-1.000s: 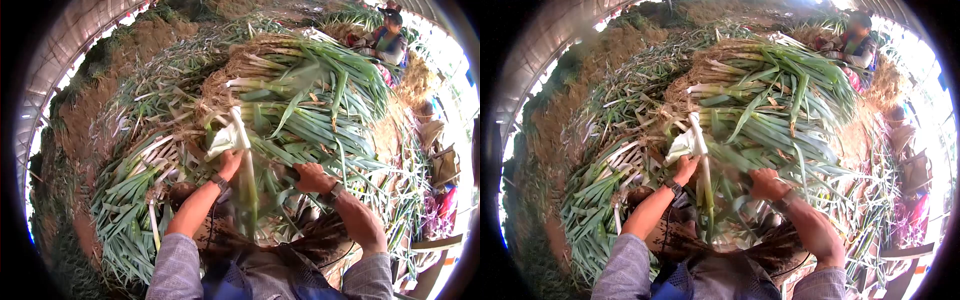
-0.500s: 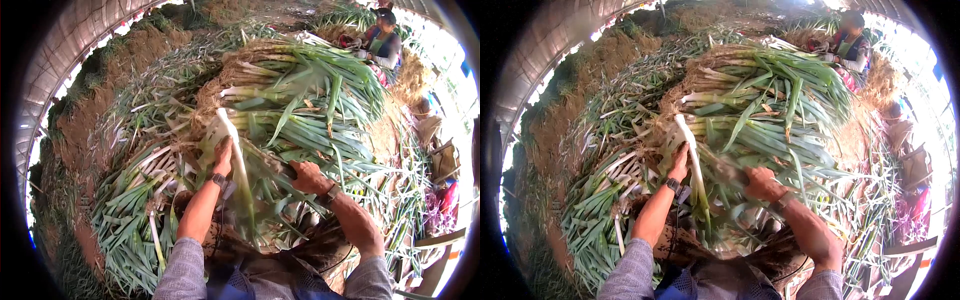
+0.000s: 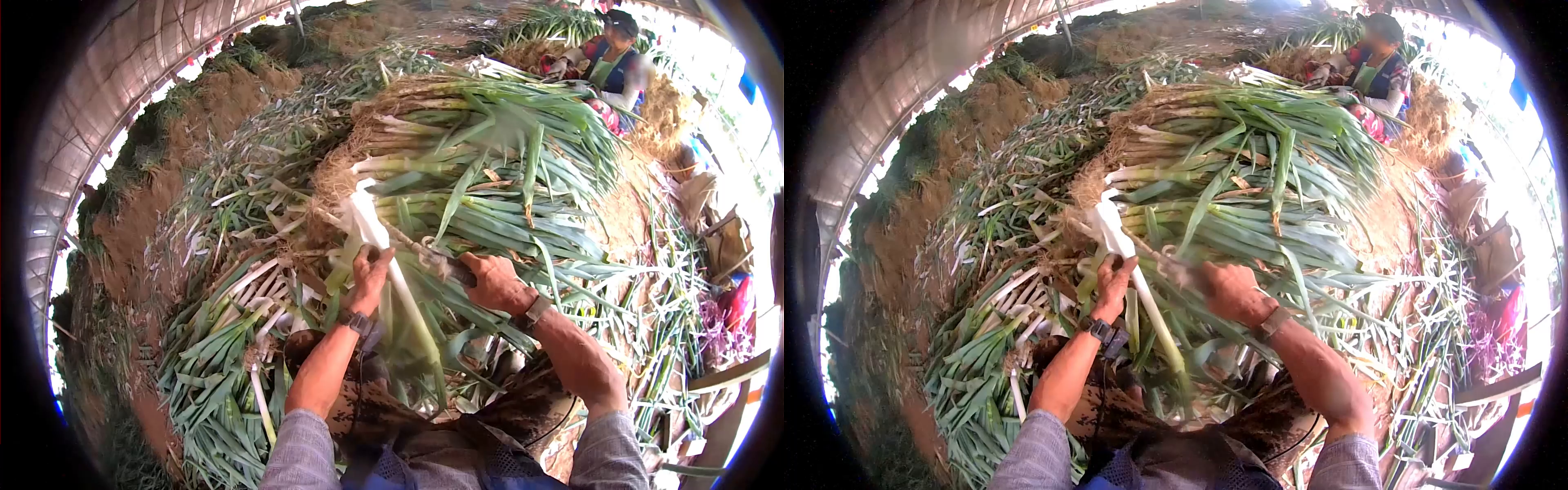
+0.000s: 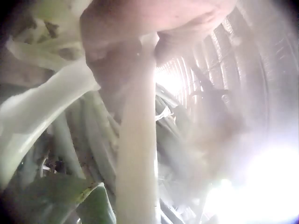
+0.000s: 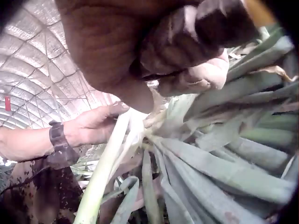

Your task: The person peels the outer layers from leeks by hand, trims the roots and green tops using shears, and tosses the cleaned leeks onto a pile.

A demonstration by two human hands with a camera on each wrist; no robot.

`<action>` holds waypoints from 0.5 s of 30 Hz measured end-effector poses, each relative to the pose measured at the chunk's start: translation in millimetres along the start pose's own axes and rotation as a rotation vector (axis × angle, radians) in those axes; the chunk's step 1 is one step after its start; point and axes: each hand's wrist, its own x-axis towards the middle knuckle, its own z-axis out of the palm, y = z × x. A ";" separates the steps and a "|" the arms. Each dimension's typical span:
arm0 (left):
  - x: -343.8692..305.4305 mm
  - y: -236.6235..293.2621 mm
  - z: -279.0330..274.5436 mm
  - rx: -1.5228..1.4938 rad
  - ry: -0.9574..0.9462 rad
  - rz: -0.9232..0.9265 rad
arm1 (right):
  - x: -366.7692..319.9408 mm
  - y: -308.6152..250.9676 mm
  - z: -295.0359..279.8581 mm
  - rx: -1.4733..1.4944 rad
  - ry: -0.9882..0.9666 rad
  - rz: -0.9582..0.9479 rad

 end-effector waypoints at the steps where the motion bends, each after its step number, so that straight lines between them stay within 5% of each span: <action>1: -0.4 2.1 -1.1 -0.039 0.020 -0.050 | 0.6 -0.7 0.9 -0.012 0.015 -0.009; 11: -4.5 -4.8 -5.7 0.086 -0.050 -0.003 | 2.0 4.0 -2.1 -0.036 -0.087 -0.034; 15: -12.9 14.1 -7.4 -0.108 -0.045 -0.043 | -0.9 2.2 -4.4 -0.021 -0.076 -0.060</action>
